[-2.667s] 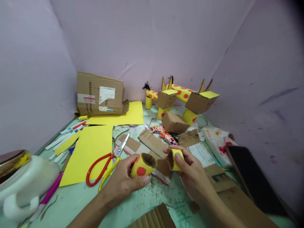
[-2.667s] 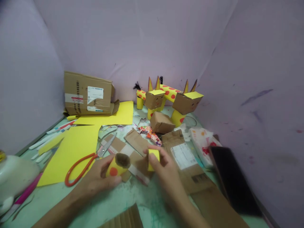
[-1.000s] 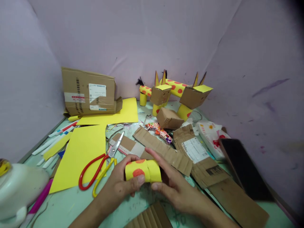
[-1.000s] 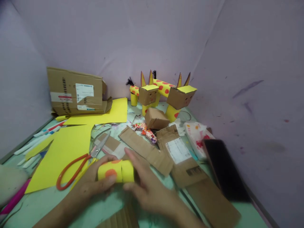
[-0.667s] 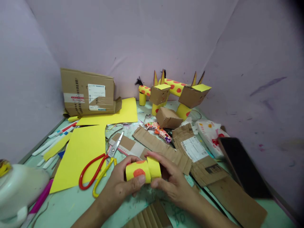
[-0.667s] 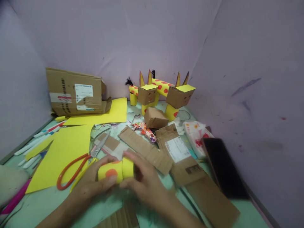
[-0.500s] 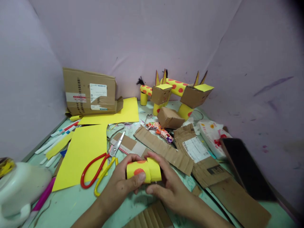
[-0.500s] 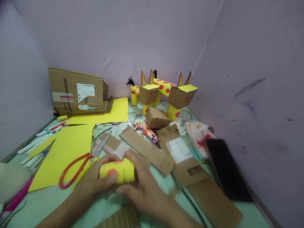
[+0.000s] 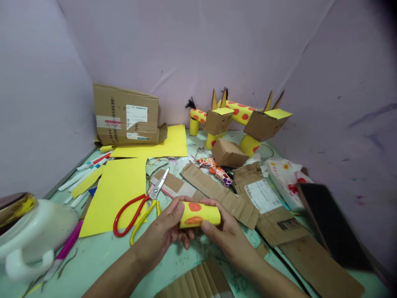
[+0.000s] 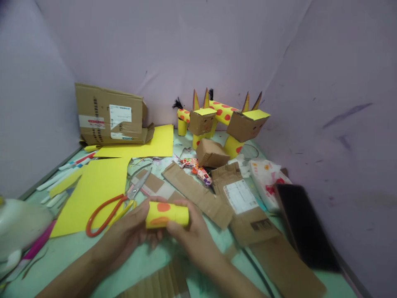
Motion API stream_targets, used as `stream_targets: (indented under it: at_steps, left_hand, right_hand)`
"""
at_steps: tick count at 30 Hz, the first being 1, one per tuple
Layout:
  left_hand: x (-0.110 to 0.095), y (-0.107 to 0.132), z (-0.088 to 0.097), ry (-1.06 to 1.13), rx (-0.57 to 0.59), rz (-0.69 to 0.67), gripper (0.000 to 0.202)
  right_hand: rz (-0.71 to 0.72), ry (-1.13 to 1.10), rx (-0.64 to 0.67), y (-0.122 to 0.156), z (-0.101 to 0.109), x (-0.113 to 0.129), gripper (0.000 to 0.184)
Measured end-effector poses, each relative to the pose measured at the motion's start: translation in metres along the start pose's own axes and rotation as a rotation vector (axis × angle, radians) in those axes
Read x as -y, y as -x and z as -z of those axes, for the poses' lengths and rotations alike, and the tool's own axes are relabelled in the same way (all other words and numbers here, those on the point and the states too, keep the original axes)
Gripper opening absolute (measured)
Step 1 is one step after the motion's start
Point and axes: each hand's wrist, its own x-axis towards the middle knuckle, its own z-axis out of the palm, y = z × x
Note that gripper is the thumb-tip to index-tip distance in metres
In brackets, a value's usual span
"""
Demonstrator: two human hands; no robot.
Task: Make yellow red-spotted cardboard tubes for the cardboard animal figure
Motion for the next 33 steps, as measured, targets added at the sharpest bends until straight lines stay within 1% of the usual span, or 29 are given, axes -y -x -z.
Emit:
stream_targets:
  at_steps: [2,7,8,10,12,14,18,21,23,26,28,30,33]
  left_hand:
    - [0.001,-0.001,0.001,-0.012,-0.023,0.001,0.042]
    - [0.002,-0.002,-0.001,-0.039,-0.065,-0.012,0.039]
    - [0.002,-0.001,-0.001,-0.056,-0.065,-0.022,0.040]
    - [0.001,0.000,-0.001,-0.118,-0.041,-0.048,0.040]
    - [-0.002,0.001,0.001,-0.206,0.007,-0.081,0.036]
    - [-0.006,0.004,0.001,-0.284,0.054,-0.103,0.031]
    - [-0.010,0.006,0.001,-0.363,0.115,-0.131,0.030]
    - [-0.007,0.005,0.000,-0.352,0.069,-0.165,0.029]
    - [-0.003,0.003,0.000,-0.274,0.027,-0.173,0.027]
    - [0.000,0.000,-0.001,-0.142,-0.004,-0.142,0.026]
    - [0.000,0.000,-0.002,-0.105,-0.027,-0.119,0.025]
    - [-0.001,0.001,-0.004,-0.109,-0.037,-0.113,0.024]
    - [0.000,0.002,-0.004,-0.148,-0.018,-0.111,0.022]
  right_hand:
    - [-0.013,-0.004,0.005,0.000,-0.001,0.000,0.048]
    - [-0.035,-0.118,0.114,0.000,-0.003,0.001,0.048]
    - [-0.030,-0.115,0.107,-0.001,-0.003,0.002,0.047]
    - [-0.008,-0.075,0.042,-0.001,-0.003,0.002,0.045]
    - [0.033,-0.025,-0.037,-0.001,-0.002,0.002,0.043]
    - [0.088,0.013,-0.078,0.000,-0.002,0.002,0.041]
    - [0.238,0.052,-0.059,0.001,-0.002,0.003,0.038]
    - [0.345,0.088,-0.015,0.002,-0.002,0.002,0.039]
    - [0.332,0.100,-0.009,0.002,-0.002,0.001,0.042]
    - [0.209,0.032,-0.013,0.001,-0.002,0.000,0.049]
    - [0.148,-0.014,-0.009,0.000,-0.003,0.000,0.052]
    - [0.145,-0.009,-0.010,-0.001,-0.003,0.000,0.053]
    - [0.203,0.058,-0.010,0.000,-0.002,-0.002,0.055]
